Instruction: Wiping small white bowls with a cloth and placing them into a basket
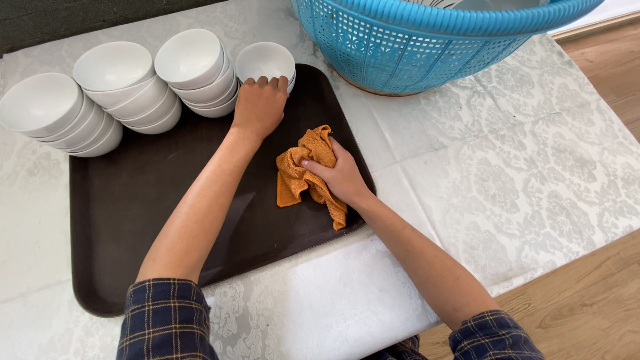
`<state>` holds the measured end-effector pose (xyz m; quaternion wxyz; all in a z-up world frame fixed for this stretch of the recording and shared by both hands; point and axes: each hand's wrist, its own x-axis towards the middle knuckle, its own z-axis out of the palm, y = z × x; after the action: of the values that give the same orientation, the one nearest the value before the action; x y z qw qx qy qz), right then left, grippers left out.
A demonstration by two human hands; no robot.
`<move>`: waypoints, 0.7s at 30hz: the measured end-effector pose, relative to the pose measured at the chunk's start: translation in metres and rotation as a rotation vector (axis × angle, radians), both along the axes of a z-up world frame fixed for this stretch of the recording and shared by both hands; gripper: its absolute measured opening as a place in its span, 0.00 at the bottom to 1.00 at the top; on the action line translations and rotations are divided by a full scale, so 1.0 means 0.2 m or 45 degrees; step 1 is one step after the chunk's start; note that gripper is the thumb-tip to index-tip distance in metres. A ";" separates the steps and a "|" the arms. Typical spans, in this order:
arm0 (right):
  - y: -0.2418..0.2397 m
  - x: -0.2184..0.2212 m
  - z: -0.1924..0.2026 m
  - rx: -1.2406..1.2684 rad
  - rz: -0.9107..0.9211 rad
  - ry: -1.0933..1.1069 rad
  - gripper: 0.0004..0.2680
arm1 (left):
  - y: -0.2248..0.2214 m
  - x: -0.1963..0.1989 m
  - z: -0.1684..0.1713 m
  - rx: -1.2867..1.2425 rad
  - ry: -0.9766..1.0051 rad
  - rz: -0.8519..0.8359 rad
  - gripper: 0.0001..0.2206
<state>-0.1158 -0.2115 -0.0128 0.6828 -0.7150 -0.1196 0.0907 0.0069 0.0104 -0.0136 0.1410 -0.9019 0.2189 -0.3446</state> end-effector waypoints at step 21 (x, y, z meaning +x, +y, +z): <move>-0.01 0.00 0.01 0.054 0.005 0.048 0.21 | -0.11 0.01 0.06 -0.134 -0.006 0.192 0.19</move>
<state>-0.1167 -0.2129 -0.0101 0.6997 -0.6984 -0.1101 0.1030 0.0091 -0.0110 -0.0007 0.1194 -0.9212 0.1317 -0.3462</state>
